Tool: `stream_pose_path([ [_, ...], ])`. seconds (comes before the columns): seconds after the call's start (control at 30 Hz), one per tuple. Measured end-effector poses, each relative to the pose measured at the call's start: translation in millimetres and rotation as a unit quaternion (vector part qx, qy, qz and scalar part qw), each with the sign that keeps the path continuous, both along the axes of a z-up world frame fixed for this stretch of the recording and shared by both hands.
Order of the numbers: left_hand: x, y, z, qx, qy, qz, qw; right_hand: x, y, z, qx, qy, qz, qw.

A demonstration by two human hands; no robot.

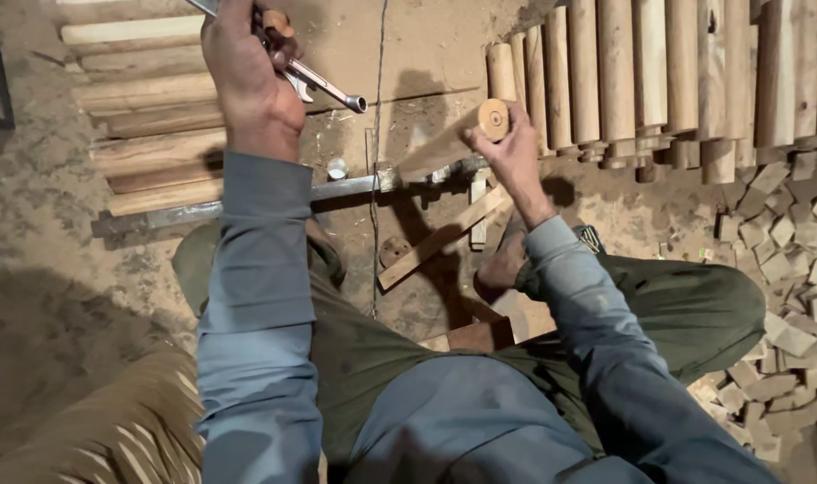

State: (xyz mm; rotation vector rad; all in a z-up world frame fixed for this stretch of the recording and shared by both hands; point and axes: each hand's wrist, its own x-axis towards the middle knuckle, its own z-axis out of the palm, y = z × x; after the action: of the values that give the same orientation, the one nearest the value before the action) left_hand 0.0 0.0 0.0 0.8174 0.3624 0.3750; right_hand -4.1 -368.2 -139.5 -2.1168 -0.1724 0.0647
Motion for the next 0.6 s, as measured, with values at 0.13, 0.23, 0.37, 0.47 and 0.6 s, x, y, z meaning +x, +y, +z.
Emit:
stream_pose_path([
  [0.13, 4.7, -2.8, 1.3, -0.011, -0.021, -0.013, 1.0, 11.2, -19.8, 36.7, 0.0, 0.052, -0.01, 0.999],
  [0.23, 7.6, -10.6, -2.6, 0.004, 0.005, -0.01, 1.0, 10.8, -20.8, 53.6, 0.005, 0.027, 0.102, 0.994],
  [0.37, 11.6, -28.0, -13.9, 0.05, -0.016, -0.035, 0.998, 32.0, -1.7, 66.0, -0.138, -0.009, 0.259, 0.956],
  [0.47, 15.9, -40.5, -19.1, 0.059, 0.004, -0.054, 0.997, 46.9, 14.0, 84.2, -0.242, -0.064, 0.352, 0.902],
  [0.6, 18.6, -54.4, -25.9, 0.042, -0.034, -0.077, 0.996, 35.4, 45.6, 107.4, -0.402, -0.022, 0.379, 0.834],
])
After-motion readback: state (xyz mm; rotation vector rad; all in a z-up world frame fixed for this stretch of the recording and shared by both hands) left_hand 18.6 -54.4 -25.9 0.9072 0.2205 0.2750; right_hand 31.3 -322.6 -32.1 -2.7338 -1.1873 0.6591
